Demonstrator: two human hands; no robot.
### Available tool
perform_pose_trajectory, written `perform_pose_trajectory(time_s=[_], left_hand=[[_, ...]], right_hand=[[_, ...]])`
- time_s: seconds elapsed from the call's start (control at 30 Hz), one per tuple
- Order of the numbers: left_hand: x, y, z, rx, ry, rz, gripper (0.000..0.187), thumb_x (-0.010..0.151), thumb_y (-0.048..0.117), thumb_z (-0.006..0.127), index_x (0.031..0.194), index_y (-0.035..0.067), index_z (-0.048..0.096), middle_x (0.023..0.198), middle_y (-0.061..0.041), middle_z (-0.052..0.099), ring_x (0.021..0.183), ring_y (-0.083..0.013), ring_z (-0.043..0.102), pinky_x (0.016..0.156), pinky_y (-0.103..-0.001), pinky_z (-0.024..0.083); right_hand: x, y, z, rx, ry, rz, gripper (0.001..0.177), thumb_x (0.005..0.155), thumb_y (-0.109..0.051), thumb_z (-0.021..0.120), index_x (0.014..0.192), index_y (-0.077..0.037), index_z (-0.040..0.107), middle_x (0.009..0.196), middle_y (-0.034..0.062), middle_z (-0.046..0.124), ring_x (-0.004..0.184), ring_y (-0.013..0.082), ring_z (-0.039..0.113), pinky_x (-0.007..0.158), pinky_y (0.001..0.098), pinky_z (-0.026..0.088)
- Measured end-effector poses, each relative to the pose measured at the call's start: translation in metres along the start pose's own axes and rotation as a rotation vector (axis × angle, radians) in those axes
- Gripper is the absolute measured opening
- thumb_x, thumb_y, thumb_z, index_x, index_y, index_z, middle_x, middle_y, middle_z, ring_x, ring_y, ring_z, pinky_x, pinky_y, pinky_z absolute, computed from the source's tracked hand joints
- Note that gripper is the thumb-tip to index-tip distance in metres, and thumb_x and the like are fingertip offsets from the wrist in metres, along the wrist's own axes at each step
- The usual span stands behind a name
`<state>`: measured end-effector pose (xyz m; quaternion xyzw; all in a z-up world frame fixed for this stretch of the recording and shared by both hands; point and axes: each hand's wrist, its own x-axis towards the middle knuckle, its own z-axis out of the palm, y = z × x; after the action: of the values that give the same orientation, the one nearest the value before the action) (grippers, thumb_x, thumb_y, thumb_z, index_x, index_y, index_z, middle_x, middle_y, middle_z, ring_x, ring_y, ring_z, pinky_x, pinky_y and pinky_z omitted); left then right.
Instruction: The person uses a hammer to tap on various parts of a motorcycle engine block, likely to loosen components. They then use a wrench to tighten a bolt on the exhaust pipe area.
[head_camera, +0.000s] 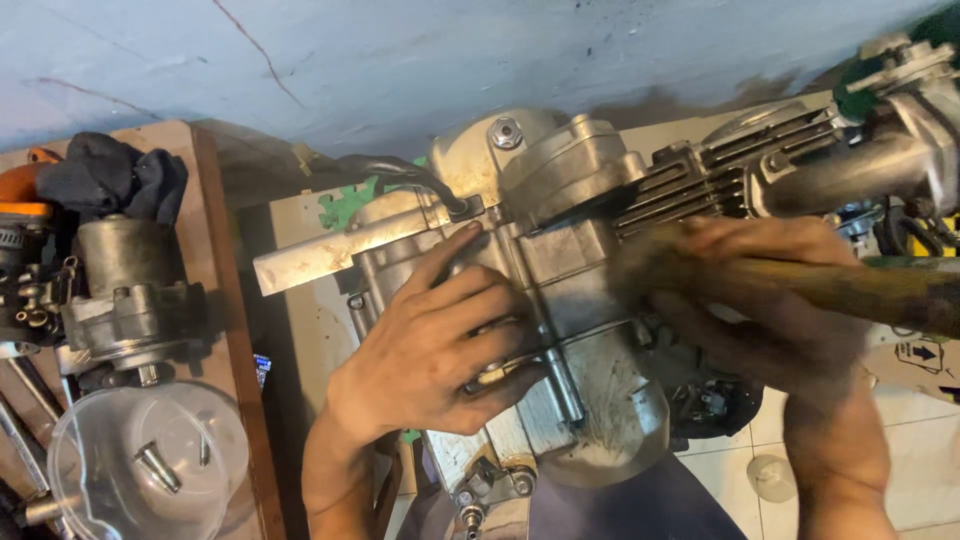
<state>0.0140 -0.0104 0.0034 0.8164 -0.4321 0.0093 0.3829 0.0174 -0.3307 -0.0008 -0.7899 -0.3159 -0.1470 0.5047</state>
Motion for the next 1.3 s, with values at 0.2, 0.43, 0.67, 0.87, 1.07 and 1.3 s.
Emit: perform_pose_trajectory(time_s=[0.2,0.43,0.67,0.87,1.07,1.3], left_hand=[[0.016,0.01,0.002,0.156,-0.099,-0.099,0.046,0.09,0.036,0.071,0.122,0.003,0.072,0.132,-0.015,0.066,0.135,-0.0315,0.055,0.124,-0.054,0.031],[0.01,0.011,-0.002,0.138,-0.067,-0.067,0.041,0.093,0.034,0.07,0.121,0.004,0.072,0.133,-0.012,0.067,0.135,-0.0288,0.056,0.124,-0.056,0.03],[0.025,0.021,0.008,0.209,-0.111,-0.122,0.053,0.095,0.038,0.064,0.13,-0.001,0.066,0.144,-0.02,0.058,0.139,-0.0339,0.048,0.122,-0.053,0.029],[0.038,0.02,0.008,0.222,-0.164,-0.131,0.063,0.094,0.041,0.063,0.134,-0.007,0.061,0.144,-0.023,0.055,0.139,-0.0369,0.047,0.12,-0.053,0.029],[0.05,0.023,0.01,0.19,-0.228,-0.097,0.048,0.093,0.039,0.066,0.118,-0.002,0.069,0.133,-0.02,0.061,0.132,-0.0364,0.052,0.119,-0.058,0.03],[0.058,0.033,0.016,0.11,-0.364,0.01,0.032,0.094,0.031,0.068,0.106,0.002,0.073,0.123,-0.018,0.066,0.119,-0.034,0.058,0.112,-0.055,0.04]], right_hand=[[0.039,-0.016,0.027,-0.311,-0.159,-0.016,0.037,0.084,-0.011,0.09,0.113,-0.008,0.067,0.12,0.0073,0.067,0.111,0.0267,0.067,0.095,0.0379,0.059],[0.039,-0.028,0.009,-0.57,-0.134,0.105,0.028,0.088,-0.014,0.092,0.107,-0.005,0.072,0.109,0.0123,0.069,0.095,0.0244,0.071,0.081,0.0342,0.06],[0.045,-0.028,0.015,-0.52,-0.059,0.072,0.029,0.091,-0.011,0.091,0.109,-0.005,0.069,0.104,0.0107,0.068,0.095,0.0229,0.071,0.08,0.0317,0.06],[0.021,-0.006,0.027,-0.39,-0.052,0.025,0.038,0.09,-0.013,0.09,0.119,-0.005,0.067,0.113,0.0116,0.062,0.104,0.0237,0.066,0.081,0.0319,0.058],[0.003,-0.018,-0.006,-0.257,-0.189,0.283,0.033,0.082,-0.012,0.088,0.11,-0.009,0.071,0.111,0.0063,0.067,0.095,0.0156,0.068,0.076,0.0263,0.058],[-0.024,-0.057,-0.026,-0.355,0.123,0.615,0.03,0.088,-0.005,0.08,0.116,-0.009,0.071,0.116,0.0084,0.069,0.096,0.0189,0.071,0.078,0.0265,0.059]])
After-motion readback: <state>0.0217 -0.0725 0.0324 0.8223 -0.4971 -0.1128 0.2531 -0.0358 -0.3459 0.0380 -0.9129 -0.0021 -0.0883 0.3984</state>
